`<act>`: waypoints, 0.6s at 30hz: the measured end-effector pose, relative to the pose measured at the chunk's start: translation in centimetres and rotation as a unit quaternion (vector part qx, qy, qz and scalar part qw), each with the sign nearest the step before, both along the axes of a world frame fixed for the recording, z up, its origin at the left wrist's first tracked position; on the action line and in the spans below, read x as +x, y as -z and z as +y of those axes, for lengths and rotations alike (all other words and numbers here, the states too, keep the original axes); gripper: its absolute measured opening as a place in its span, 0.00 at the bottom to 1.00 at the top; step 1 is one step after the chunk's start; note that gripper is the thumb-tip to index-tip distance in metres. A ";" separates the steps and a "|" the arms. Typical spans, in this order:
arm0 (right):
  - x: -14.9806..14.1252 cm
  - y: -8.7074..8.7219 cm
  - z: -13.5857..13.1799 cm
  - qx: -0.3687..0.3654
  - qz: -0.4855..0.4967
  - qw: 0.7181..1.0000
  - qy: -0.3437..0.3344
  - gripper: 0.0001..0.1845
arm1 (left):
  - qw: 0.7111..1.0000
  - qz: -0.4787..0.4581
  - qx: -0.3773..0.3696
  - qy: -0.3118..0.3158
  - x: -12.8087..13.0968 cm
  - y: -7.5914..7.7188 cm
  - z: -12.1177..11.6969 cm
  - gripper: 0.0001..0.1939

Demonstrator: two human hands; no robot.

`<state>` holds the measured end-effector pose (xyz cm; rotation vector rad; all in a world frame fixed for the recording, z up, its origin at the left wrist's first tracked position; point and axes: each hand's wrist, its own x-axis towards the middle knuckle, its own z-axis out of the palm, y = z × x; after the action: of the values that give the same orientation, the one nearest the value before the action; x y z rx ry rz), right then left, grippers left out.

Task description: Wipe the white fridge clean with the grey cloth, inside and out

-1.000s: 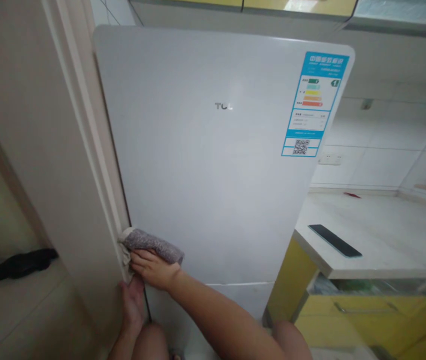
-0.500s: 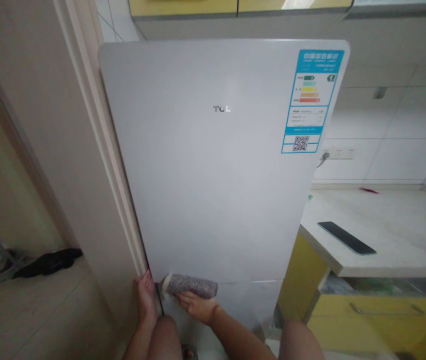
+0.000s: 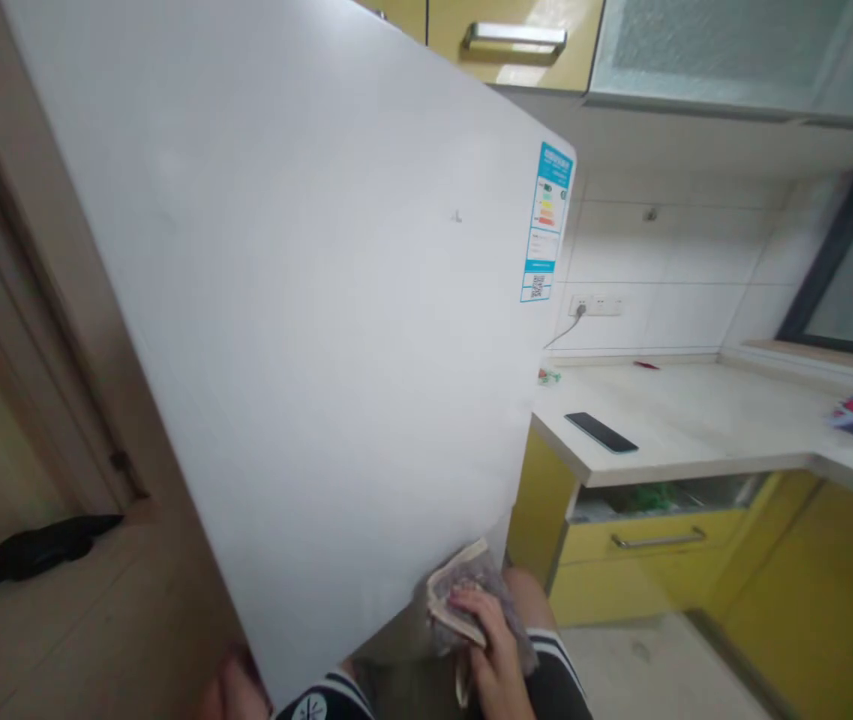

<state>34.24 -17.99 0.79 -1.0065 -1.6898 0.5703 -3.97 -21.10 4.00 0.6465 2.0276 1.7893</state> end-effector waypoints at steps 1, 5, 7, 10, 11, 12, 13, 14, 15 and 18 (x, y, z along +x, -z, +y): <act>1.0 -1.2 -1.4 -0.051 0.099 0.992 0.058 0.22 | 1.000 -0.010 -0.001 0.008 0.2 0.1 -1.0 0.20; 2.2 -7.5 -7.6 -0.186 0.361 0.898 0.170 0.36 | 0.988 0.026 0.118 0.100 4.1 0.4 -4.7 0.31; 1.4 -10.8 -11.2 -0.178 0.398 0.886 0.155 0.40 | 0.968 0.106 0.177 0.145 7.1 0.2 -6.6 0.31; -0.2 -14.0 -16.1 -0.068 0.324 0.936 0.118 0.34 | 0.923 0.211 0.234 0.220 11.3 -0.8 -8.9 0.31; -0.5 -14.5 -17.4 -0.028 0.276 0.956 0.093 0.32 | 0.908 0.226 0.246 0.253 12.5 -1.3 -9.5 0.30; -0.7 -14.6 -18.5 0.002 0.231 0.971 0.066 0.32 | 0.893 0.240 0.256 0.282 13.6 -1.8 -10.0 0.30; -0.6 -14.5 -19.3 0.022 0.199 0.979 0.045 0.32 | 0.877 0.258 0.267 0.304 14.7 -2.4 -10.3 0.30; -0.2 -14.1 -19.9 0.032 0.188 0.981 0.035 0.33 | 0.856 0.289 0.283 0.321 15.8 -3.0 -10.7 0.29; 0.4 -13.6 -20.2 0.031 0.199 0.979 0.036 0.35 | 0.830 0.329 0.303 0.333 16.9 -3.7 -11.0 0.29; 3.5 -12.3 -20.4 -0.040 0.295 0.952 0.071 0.37 | 0.739 0.447 0.340 0.373 20.5 -6.0 -12.6 0.30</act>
<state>37.75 -38.35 13.08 -0.8896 -1.0638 0.7608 16.57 -33.68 10.00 2.4986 0.9921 1.7370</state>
